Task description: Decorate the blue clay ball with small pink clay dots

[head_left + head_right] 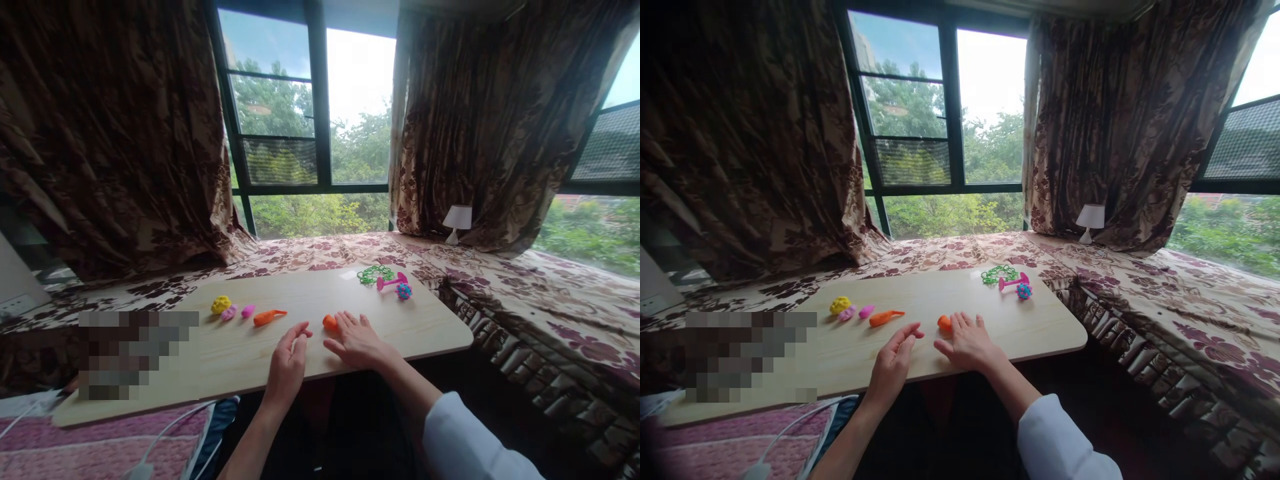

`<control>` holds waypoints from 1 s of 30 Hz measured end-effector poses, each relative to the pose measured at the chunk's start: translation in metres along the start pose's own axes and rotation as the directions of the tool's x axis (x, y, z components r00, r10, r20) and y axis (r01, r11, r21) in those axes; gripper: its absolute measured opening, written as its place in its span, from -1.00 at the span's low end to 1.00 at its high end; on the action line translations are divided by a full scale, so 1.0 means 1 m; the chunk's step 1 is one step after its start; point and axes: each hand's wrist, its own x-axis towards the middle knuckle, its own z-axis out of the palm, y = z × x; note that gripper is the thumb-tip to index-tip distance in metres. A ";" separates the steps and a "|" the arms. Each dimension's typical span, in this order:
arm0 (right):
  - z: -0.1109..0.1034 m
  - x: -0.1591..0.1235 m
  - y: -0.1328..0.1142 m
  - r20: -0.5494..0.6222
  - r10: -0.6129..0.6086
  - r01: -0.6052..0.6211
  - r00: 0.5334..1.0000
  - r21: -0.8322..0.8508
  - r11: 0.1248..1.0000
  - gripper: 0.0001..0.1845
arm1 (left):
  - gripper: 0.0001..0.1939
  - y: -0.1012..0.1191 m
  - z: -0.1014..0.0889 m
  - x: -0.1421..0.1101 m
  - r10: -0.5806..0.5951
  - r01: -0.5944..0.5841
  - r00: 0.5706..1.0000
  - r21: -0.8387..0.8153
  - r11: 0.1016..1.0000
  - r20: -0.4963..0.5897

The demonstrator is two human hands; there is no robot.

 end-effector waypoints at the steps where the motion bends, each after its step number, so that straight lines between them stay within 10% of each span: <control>1: -0.001 0.002 0.001 0.001 -0.002 0.002 1.000 -0.001 1.000 -0.23 | -0.63 -0.001 0.000 0.001 0.009 -0.009 1.000 0.010 1.000 0.004; 8: 0.005 -0.038 -0.015 -0.043 -0.189 0.192 0.981 0.084 0.978 -0.34 | -0.57 -0.002 0.005 0.005 0.161 -0.180 0.971 0.096 0.979 0.179; 12: 0.001 -0.033 -0.002 -0.184 -0.051 0.098 0.982 0.260 0.961 -0.46 | -0.58 0.001 0.001 0.009 0.186 -0.231 0.938 0.130 0.964 0.291; 30: -0.029 0.008 -0.026 -0.301 -0.041 0.199 0.953 0.517 0.832 -0.79 | -0.67 0.013 -0.014 0.004 0.060 -0.053 0.964 -0.033 0.998 0.259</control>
